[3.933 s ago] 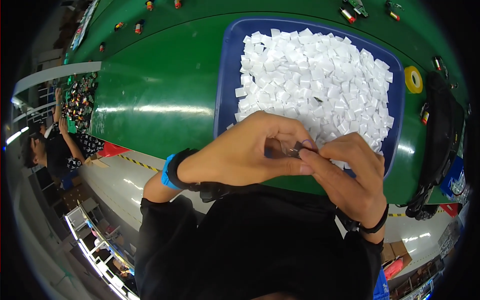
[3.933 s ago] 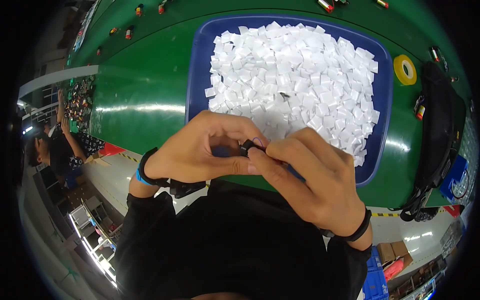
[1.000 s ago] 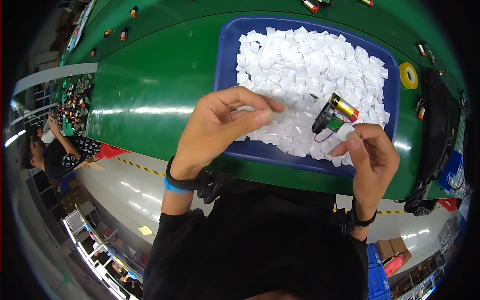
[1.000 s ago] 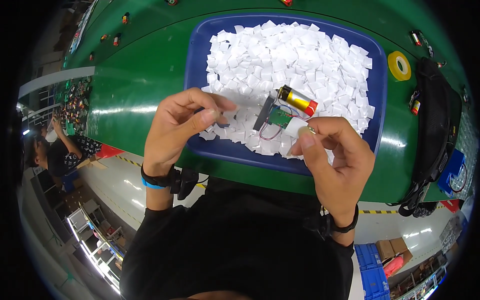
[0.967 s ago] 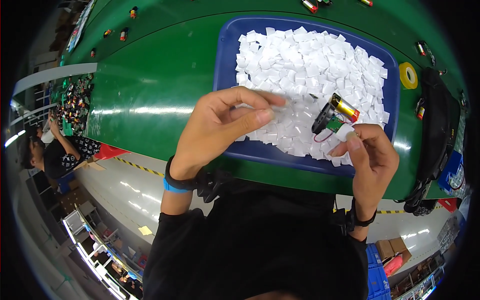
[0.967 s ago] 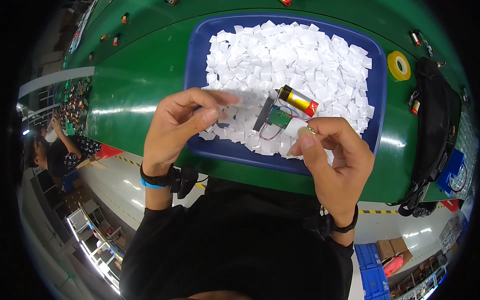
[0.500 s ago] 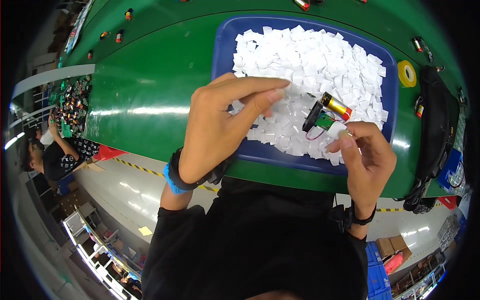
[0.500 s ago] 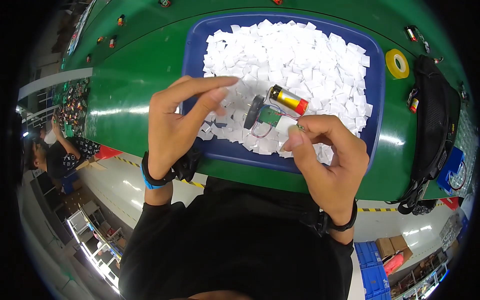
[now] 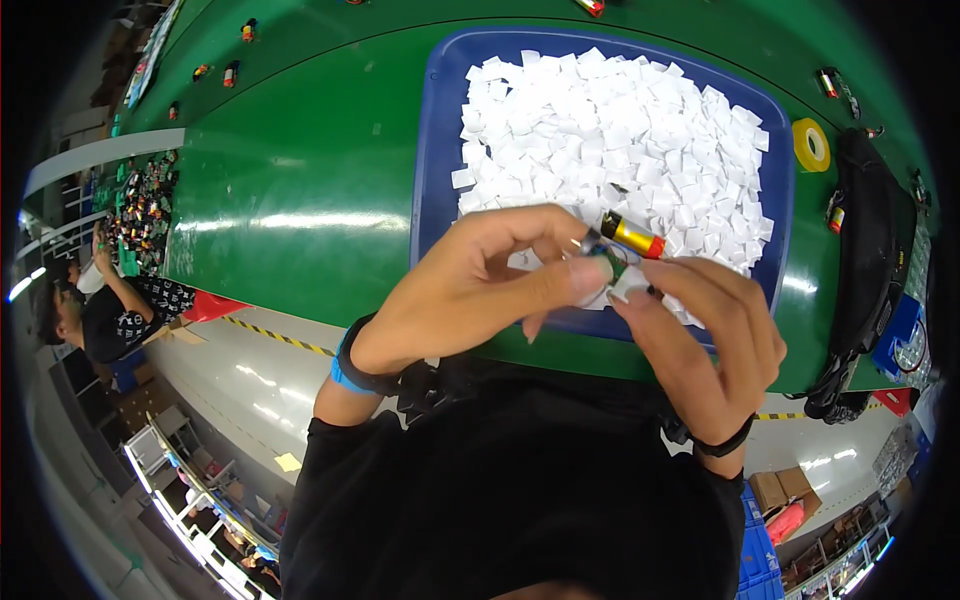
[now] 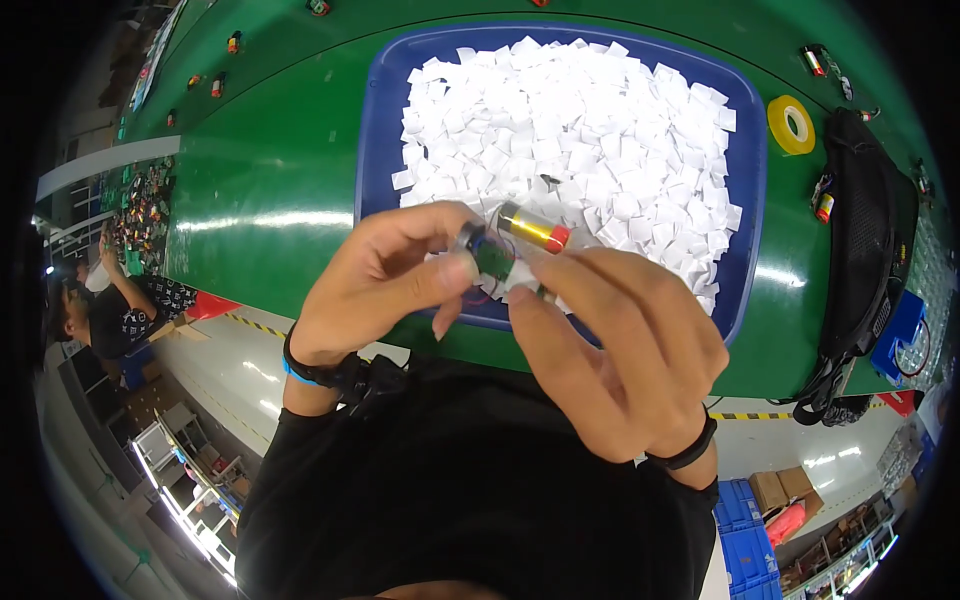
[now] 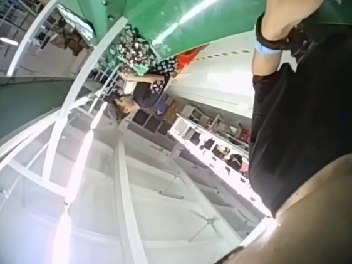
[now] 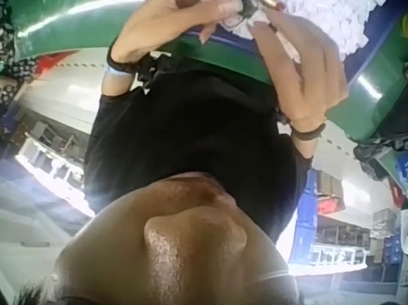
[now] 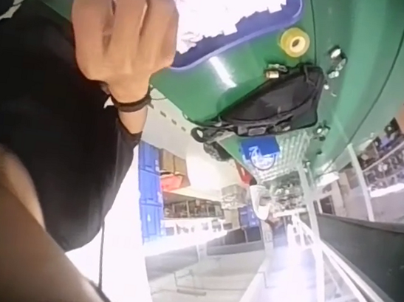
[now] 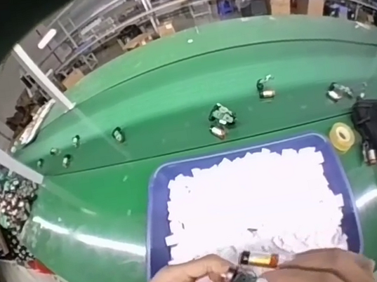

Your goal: The person picks up a battery and a circuit board, wraps a white adhesive strip around them by hand, and places the assembled unit onto the green conveyor belt, repeating the process several times.

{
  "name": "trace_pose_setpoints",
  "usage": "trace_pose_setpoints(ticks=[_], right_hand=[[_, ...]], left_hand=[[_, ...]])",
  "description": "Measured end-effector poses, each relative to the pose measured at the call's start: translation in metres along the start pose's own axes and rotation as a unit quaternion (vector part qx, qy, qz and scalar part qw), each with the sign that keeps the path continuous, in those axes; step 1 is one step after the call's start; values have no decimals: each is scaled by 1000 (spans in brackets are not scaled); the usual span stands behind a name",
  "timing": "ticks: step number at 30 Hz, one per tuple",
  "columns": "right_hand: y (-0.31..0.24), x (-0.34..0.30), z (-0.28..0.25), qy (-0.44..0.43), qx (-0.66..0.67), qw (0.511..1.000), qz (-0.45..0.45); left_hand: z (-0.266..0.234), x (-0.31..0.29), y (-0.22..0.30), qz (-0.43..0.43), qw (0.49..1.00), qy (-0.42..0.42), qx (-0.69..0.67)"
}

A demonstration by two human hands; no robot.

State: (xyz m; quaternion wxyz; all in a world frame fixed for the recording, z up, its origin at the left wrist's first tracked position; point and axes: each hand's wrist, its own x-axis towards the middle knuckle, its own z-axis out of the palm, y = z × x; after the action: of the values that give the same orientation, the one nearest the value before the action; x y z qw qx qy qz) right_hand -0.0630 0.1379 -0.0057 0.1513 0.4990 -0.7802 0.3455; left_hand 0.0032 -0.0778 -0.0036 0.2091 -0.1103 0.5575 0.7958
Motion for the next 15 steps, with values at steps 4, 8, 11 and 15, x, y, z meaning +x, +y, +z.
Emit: trace_pose_setpoints(ticks=[4, 8, 11, 15], right_hand=[[5, -4, 1, 28, -40, 998, -34], [11, -8, 13, 15, -63, 998, 24], [1, -5, 11, 57, 179, 949, 253], [26, 1, 10, 53, 173, 913, 366]], left_hand=[[13, 0, -1, 3, 1000, 19, -4], [9, 4, -5, 105, 971, 69, 205], [9, 4, -2, 142, 937, 87, 308], [11, 1, 1, 125, 947, 95, 281]])
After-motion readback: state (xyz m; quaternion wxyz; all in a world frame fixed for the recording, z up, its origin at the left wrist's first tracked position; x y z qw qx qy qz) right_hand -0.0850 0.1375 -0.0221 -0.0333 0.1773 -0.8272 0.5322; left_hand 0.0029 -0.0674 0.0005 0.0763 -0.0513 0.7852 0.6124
